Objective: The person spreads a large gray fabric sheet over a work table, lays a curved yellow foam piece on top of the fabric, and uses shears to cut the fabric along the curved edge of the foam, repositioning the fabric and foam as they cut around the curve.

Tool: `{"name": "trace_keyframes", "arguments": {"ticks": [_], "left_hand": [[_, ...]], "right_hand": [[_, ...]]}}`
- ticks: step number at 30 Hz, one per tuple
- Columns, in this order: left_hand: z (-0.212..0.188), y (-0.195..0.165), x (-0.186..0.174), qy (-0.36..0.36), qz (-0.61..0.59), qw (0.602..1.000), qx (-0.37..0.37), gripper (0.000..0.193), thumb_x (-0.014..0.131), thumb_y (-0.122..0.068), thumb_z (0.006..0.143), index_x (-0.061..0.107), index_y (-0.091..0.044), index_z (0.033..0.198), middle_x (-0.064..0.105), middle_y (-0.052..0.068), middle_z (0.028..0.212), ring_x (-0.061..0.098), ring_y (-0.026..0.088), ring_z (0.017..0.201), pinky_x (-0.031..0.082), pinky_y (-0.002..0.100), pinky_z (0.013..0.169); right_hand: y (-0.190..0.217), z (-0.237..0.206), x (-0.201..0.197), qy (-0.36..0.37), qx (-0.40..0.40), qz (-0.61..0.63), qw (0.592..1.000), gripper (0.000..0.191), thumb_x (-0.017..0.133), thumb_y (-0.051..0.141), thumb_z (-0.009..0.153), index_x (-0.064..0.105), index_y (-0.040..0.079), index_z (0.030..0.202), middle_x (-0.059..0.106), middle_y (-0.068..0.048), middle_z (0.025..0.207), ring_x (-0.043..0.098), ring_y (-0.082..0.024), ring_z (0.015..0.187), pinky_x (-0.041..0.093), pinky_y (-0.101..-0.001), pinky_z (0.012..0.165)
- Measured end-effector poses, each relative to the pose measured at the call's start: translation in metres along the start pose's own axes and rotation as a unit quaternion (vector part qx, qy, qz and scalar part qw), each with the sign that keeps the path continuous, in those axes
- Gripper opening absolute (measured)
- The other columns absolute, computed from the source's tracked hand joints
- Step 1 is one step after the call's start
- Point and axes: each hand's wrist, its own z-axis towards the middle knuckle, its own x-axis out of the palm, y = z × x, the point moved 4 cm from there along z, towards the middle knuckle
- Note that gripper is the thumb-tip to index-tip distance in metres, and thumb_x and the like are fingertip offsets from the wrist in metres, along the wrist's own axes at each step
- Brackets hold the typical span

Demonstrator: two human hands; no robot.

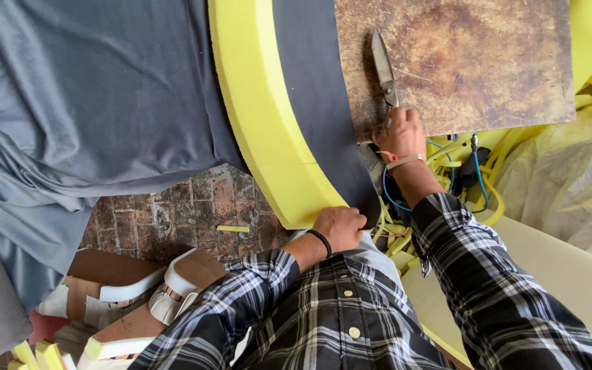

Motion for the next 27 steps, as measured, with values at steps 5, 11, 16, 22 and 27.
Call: {"name": "trace_keyframes", "arguments": {"ticks": [5,11,16,22,27], "left_hand": [[-0.002,0.007,0.003,-0.007,-0.025,1.0,0.002,0.016,0.071,-0.027,0.083,0.069,-0.012,0.08,0.068,0.007,0.087,0.068,0.032,0.09,0.054,0.049,0.076],[-0.002,0.011,0.01,0.0,-0.036,0.999,-0.001,0.015,0.068,-0.026,0.083,0.072,-0.013,0.079,0.07,0.006,0.087,0.067,0.031,0.089,0.054,0.048,0.076],[-0.002,0.011,0.008,-0.013,-0.044,0.999,0.02,0.012,0.069,-0.024,0.079,0.073,-0.013,0.077,0.07,0.005,0.084,0.068,0.029,0.09,0.056,0.045,0.08],[0.0,0.015,0.008,0.012,-0.022,1.0,0.01,0.009,0.069,-0.022,0.076,0.076,-0.015,0.077,0.073,0.003,0.084,0.068,0.027,0.091,0.055,0.043,0.08],[0.002,0.014,0.006,0.012,-0.003,1.0,0.027,0.01,0.069,-0.023,0.079,0.078,-0.018,0.078,0.074,0.002,0.085,0.068,0.027,0.092,0.055,0.042,0.083]], "right_hand": [[-0.048,0.004,0.015,0.138,0.18,0.042,0.973,0.037,0.078,0.02,0.073,0.07,0.004,0.106,0.071,-0.018,0.097,0.07,-0.032,0.088,0.056,-0.0422,0.082],[-0.092,-0.077,-0.022,0.385,0.302,0.17,0.855,0.048,0.079,0.057,0.082,0.081,0.009,0.086,0.058,-0.007,0.064,0.052,-0.02,0.059,0.042,-0.0416,0.057],[-0.121,-0.182,-0.046,0.463,0.265,0.124,0.837,0.063,0.074,0.062,0.078,0.076,0.0,0.09,0.067,-0.012,0.069,0.066,-0.021,0.063,0.055,-0.0393,0.061],[-0.107,-0.197,-0.014,0.508,0.154,0.153,0.833,0.079,0.068,0.07,0.076,0.067,0.006,0.121,0.076,-0.012,0.101,0.07,-0.026,0.097,0.054,-0.0423,0.086],[-0.066,-0.171,-0.003,0.507,0.153,0.141,0.836,0.08,0.073,0.068,0.073,0.069,0.004,0.12,0.075,-0.017,0.1,0.07,-0.031,0.097,0.055,-0.0449,0.085]]}}
